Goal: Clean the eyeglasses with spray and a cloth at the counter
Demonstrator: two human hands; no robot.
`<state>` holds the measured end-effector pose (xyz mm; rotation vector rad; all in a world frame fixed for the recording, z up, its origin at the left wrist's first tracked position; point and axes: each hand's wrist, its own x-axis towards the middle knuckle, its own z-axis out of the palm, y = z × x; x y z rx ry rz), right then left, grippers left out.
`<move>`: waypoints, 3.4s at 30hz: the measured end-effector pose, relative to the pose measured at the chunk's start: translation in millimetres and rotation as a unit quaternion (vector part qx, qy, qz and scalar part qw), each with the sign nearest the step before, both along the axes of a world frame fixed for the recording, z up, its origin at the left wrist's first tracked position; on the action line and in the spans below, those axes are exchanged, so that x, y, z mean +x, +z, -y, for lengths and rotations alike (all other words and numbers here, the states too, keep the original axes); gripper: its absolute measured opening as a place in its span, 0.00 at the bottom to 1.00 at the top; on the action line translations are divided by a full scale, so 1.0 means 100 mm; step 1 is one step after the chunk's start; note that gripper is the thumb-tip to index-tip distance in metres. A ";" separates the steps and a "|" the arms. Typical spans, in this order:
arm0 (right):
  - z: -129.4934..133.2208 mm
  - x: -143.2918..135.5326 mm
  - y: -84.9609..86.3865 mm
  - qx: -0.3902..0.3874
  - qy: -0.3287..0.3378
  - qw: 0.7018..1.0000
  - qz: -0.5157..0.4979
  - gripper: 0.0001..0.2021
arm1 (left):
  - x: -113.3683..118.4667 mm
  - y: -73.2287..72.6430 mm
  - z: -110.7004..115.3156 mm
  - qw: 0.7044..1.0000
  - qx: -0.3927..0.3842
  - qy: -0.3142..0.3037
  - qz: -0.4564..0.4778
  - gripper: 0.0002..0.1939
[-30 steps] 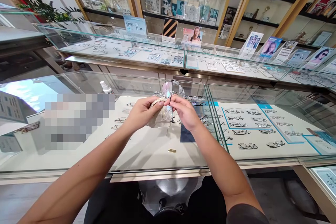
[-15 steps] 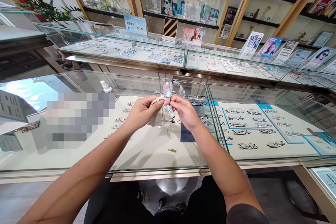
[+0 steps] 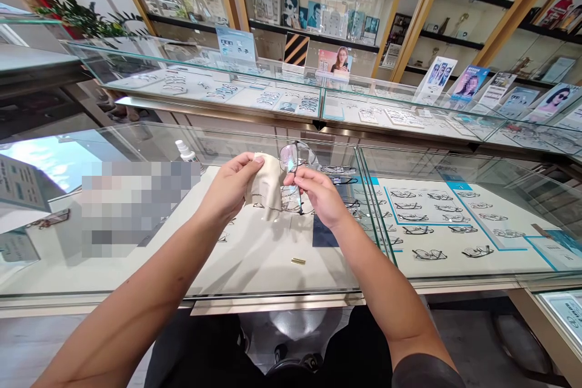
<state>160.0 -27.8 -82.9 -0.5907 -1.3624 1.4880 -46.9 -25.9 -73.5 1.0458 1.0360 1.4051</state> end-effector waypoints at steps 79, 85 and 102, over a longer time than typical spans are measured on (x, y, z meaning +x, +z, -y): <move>-0.14 -0.08 -0.23 -0.016 0.074 0.994 0.078 0.10 | 0.02 -0.14 -0.05 0.973 0.119 -0.197 0.000 0.15; -0.17 -0.07 -0.26 -0.004 0.061 0.996 0.070 0.08 | -0.06 -0.12 -0.12 0.966 0.123 -0.227 -0.025 0.21; -0.08 -0.08 0.15 0.037 0.050 0.997 0.055 0.11 | 0.09 0.13 0.01 0.972 0.189 -0.141 -0.004 0.20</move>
